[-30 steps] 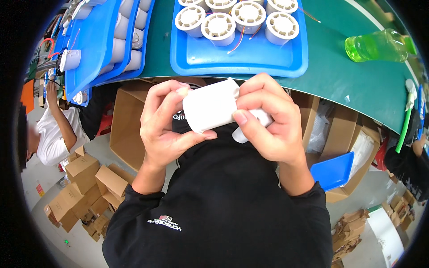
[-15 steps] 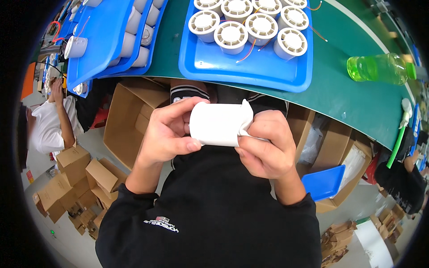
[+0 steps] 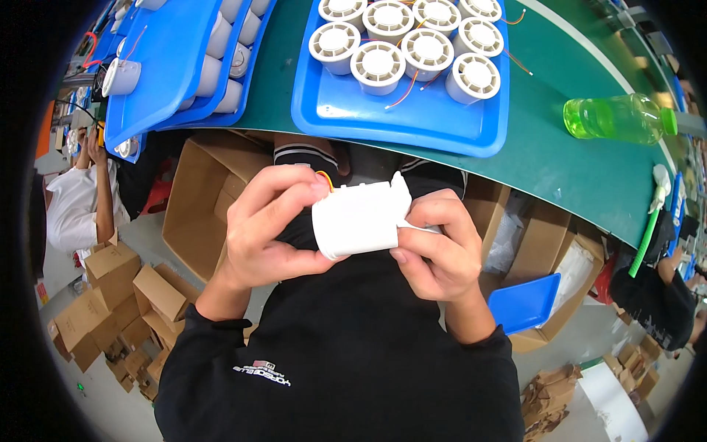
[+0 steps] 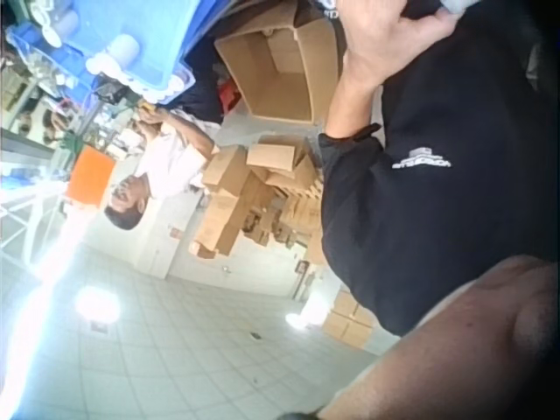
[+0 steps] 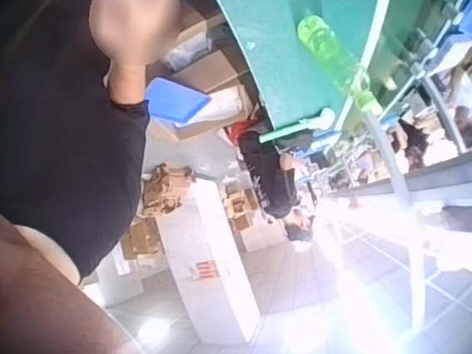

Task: Cleaning white cylindrical electronic components with a cloth and liquid cleaning solution at an assembly line station.

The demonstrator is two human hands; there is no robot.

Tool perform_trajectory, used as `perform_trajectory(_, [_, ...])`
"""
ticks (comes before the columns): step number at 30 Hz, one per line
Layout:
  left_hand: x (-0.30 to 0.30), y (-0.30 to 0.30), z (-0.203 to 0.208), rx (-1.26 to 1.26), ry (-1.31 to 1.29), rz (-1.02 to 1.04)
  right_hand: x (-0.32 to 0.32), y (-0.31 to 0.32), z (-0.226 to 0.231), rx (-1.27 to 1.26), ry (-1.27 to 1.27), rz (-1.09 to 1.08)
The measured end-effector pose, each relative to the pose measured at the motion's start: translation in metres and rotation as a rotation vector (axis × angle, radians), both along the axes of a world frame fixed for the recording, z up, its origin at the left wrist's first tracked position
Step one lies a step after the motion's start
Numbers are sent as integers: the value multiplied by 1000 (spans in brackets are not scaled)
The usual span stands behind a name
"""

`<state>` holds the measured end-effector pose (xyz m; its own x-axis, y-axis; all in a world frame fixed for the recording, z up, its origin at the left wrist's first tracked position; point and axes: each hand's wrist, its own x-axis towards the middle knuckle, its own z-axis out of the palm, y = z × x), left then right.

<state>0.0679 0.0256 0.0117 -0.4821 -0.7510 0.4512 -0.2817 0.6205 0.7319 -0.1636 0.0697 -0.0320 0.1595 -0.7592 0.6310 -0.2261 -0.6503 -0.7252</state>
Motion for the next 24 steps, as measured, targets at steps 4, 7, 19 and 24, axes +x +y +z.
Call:
perform_trajectory(4, [-2,2,-11,-209,68,28,-3,6,7,48,-59,-28])
perform_trajectory(7, [-1,-1,-15,-273,67,1,-6,9,8,50,-108,-86])
perform_trajectory(19, [0,3,-18,-444,-26,42,17,1,33,-196,237,-130])
perform_trajectory(24, [5,9,-20,-390,-49,44,5,-7,24,-2,290,-337])
